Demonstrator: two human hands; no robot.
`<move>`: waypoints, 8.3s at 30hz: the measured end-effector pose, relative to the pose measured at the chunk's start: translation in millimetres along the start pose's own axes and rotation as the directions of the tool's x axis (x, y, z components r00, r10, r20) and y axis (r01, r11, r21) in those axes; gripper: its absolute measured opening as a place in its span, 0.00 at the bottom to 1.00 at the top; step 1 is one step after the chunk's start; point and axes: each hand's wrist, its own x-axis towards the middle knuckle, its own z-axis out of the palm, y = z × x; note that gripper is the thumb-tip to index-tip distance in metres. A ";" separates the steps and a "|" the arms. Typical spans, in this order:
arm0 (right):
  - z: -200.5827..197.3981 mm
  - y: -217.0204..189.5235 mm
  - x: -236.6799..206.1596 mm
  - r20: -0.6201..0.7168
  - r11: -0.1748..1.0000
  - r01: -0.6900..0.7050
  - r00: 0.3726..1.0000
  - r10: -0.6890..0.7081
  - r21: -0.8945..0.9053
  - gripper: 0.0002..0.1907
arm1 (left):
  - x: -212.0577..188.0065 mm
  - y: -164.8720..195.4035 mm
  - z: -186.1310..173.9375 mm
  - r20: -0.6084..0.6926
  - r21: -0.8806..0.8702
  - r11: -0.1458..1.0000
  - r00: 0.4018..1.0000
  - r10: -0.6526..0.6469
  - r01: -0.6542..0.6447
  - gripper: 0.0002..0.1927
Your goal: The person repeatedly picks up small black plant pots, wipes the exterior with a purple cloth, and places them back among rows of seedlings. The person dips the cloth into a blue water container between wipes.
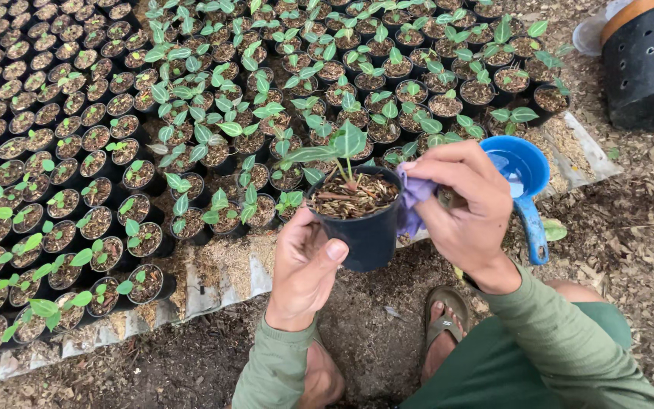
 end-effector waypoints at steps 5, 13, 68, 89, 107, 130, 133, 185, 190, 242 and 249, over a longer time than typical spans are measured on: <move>-2.2 -15.7 -7.6 -0.009 0.993 0.091 0.996 -0.091 -0.070 0.15 | 3.3 -0.6 2.7 -0.097 0.132 0.991 0.995 0.034 -0.021 0.31; 0.5 -16.2 -4.1 0.041 0.994 0.103 0.994 -0.102 -0.037 0.14 | 8.2 7.6 18.8 -0.049 -0.026 0.999 0.999 0.021 -0.022 0.41; -15.5 -16.7 -2.7 0.053 0.993 0.081 0.996 -0.076 -0.087 0.14 | 8.1 9.6 25.6 -0.052 0.131 0.990 0.997 0.060 -0.052 0.43; -8.9 -46.4 -0.3 0.094 0.976 0.090 0.993 -0.073 -0.197 0.14 | 8.5 6.1 24.2 -0.118 0.220 0.972 0.986 0.115 -0.087 0.39; -19.7 -35.1 5.0 0.083 0.985 0.084 0.994 -0.073 -0.147 0.14 | 6.8 8.7 20.0 -0.091 0.211 0.973 0.989 0.119 -0.098 0.39; -11.3 -10.9 3.9 -0.018 0.972 0.117 0.992 -0.123 -0.203 0.14 | 4.8 4.0 28.9 -0.092 0.195 0.976 0.989 0.119 -0.100 0.39; -9.4 -17.9 -2.0 -0.018 0.973 0.117 0.992 -0.123 -0.198 0.15 | 6.8 0.5 28.6 -0.099 0.246 0.964 0.986 0.133 -0.105 0.40; -44.8 -51.7 19.3 0.413 1.000 0.028 0.910 -0.020 -0.013 0.22 | 0.3 3.5 22.2 -0.050 0.144 0.987 0.995 0.085 -0.077 0.41; -46.1 -53.0 21.6 0.382 0.990 -0.078 0.917 0.117 -0.116 0.24 | 0.4 4.2 19.8 -0.051 0.169 0.983 0.995 0.084 -0.074 0.42; -31.7 -33.2 8.2 0.162 0.996 0.023 0.987 -0.008 -0.090 0.14 | -8.5 8.0 23.0 -0.042 0.066 0.996 0.997 0.059 -0.056 0.49; -29.4 -45.0 4.9 0.267 0.971 0.178 0.955 -0.131 -0.161 0.14 | 0.6 13.3 35.4 -0.076 0.150 0.983 0.990 0.116 -0.104 0.44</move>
